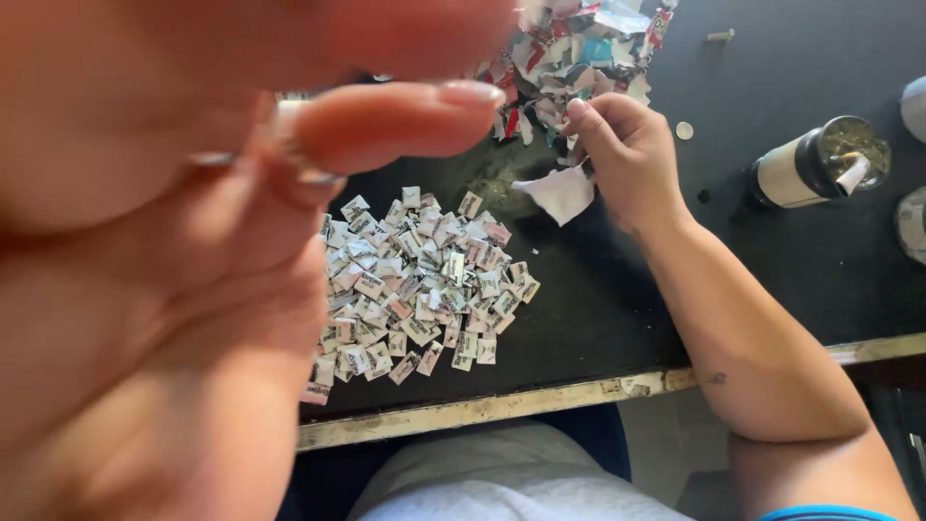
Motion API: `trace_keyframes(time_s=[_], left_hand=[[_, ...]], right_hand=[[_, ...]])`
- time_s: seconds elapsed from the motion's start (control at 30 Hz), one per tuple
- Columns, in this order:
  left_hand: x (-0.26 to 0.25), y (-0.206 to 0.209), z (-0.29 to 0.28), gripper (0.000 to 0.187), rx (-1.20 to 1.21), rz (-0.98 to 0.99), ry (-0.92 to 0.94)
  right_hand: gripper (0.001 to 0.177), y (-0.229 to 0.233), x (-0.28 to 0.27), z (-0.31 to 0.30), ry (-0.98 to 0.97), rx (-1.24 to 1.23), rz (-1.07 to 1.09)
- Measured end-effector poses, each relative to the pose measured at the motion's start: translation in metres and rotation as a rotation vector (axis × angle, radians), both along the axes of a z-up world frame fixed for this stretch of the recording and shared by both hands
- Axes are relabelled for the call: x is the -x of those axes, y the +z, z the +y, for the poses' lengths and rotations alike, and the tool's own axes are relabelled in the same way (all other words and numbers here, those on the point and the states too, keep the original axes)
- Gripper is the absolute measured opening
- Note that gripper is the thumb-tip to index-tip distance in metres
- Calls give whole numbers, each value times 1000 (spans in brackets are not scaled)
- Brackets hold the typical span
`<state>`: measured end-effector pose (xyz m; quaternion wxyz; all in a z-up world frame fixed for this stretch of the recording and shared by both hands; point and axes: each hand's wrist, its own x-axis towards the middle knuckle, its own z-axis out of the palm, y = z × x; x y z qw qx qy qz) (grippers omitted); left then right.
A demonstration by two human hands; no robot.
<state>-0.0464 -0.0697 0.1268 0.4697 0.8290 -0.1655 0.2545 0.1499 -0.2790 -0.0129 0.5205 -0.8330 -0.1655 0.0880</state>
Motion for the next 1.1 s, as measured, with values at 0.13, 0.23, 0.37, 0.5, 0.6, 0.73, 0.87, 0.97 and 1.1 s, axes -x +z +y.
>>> trace_keyframes(time_s=[0.13,0.23,0.37,0.5,0.6,0.73,0.87,0.97,1.1], left_hand=[[-14,-17,-13,50,12,-17,22],[-35,-87,-15,63,-154,101,19],[-44,-122,-4,70,-199,245,69],[-51,-132,3,43,-4,337,56],[-51,-135,2,34,90,406,73],[-54,-139,4,23,-1,290,67],[-56,-137,10,10,157,279,-114],[-58,-145,7,9,391,383,-243],[-57,-150,7,12,538,403,-291]], right_hand=[[19,-11,12,7,57,-196,109],[15,-8,27,12,150,-303,198],[14,-10,37,10,420,-513,312],[43,-21,39,16,481,-513,157],[39,-21,36,11,437,-384,82],[29,-31,26,8,417,-319,55],[25,-47,13,3,574,-610,142],[19,-42,15,5,666,-663,103],[14,-25,19,6,736,-643,14]])
